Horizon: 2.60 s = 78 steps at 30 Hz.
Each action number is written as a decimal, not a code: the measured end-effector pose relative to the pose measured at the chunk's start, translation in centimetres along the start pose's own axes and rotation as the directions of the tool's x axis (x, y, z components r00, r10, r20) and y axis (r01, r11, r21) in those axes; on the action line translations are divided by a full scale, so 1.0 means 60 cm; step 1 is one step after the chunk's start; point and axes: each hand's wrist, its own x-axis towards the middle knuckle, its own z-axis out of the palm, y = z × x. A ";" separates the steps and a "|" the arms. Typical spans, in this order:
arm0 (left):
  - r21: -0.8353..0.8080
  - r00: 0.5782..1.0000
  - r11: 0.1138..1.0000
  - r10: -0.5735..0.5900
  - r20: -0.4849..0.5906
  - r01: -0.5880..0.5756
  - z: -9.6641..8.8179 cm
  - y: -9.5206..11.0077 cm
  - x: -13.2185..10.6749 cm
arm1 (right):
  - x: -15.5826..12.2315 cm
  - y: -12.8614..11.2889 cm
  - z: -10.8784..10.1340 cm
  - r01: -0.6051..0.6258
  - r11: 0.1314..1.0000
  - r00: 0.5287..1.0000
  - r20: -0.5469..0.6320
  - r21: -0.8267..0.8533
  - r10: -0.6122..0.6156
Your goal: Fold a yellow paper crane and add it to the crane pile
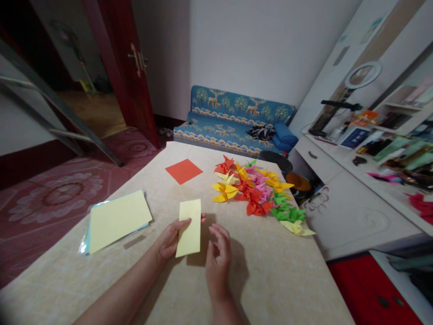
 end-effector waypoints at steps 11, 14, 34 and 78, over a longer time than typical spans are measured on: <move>0.116 0.999 0.993 0.021 0.026 -0.024 -0.006 -0.014 0.000 | 0.020 -0.013 -0.004 0.434 0.893 0.884 0.249 -0.123 -0.395; 0.115 0.994 0.989 0.086 0.073 -0.094 -0.003 -0.014 -0.001 | 0.020 -0.009 -0.003 0.363 0.930 0.909 0.245 -0.063 -0.338; 0.219 0.995 0.973 -0.086 0.045 0.074 0.007 -0.035 -0.003 | 0.009 0.028 0.001 -0.211 0.964 0.977 -0.045 -0.159 0.207; 0.349 0.997 0.934 -0.071 -0.021 0.074 0.017 -0.040 -0.006 | 0.022 0.013 -0.003 -0.132 0.990 0.974 -0.176 0.059 0.140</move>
